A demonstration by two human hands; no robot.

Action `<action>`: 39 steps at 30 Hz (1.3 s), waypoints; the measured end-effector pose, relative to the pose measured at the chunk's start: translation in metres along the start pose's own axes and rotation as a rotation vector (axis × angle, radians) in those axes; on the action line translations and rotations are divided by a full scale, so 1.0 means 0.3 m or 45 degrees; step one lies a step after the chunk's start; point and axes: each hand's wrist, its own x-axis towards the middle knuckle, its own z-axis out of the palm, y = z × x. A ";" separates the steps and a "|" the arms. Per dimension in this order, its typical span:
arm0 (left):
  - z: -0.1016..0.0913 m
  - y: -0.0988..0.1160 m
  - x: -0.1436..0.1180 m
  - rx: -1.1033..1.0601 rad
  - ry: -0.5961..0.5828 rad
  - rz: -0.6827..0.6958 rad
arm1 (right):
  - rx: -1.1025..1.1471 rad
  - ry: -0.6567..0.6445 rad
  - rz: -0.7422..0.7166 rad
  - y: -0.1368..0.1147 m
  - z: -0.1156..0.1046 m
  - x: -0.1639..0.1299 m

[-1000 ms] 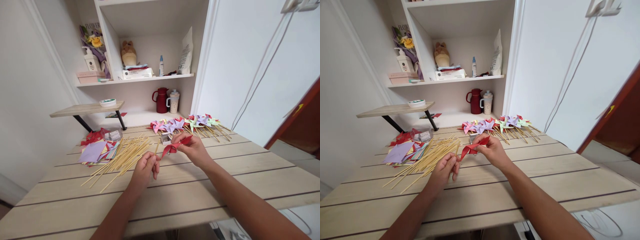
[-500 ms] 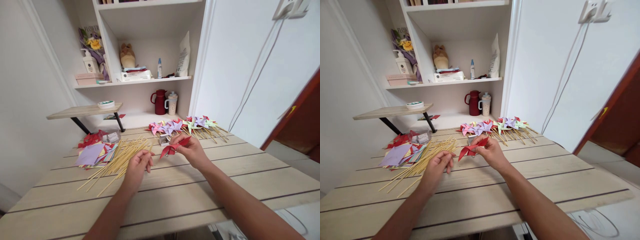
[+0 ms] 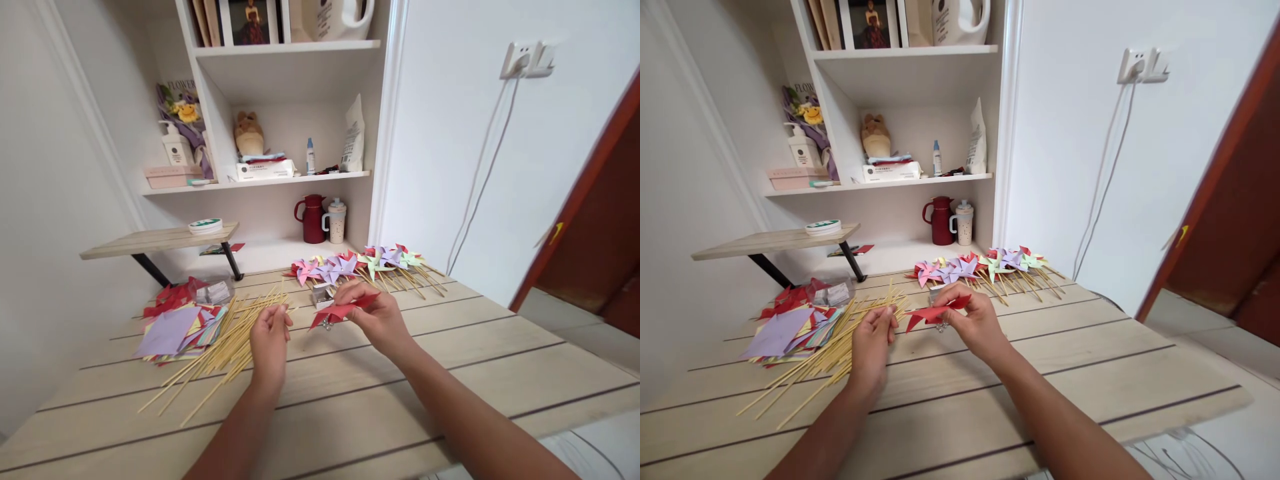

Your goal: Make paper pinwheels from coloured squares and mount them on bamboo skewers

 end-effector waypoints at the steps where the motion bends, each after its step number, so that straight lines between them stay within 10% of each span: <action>1: 0.003 -0.002 -0.013 -0.005 -0.017 0.024 | -0.020 -0.001 -0.025 -0.005 0.002 -0.001; 39: 0.008 0.017 -0.101 0.168 -0.170 0.229 | -0.205 0.017 -0.385 -0.008 0.077 0.008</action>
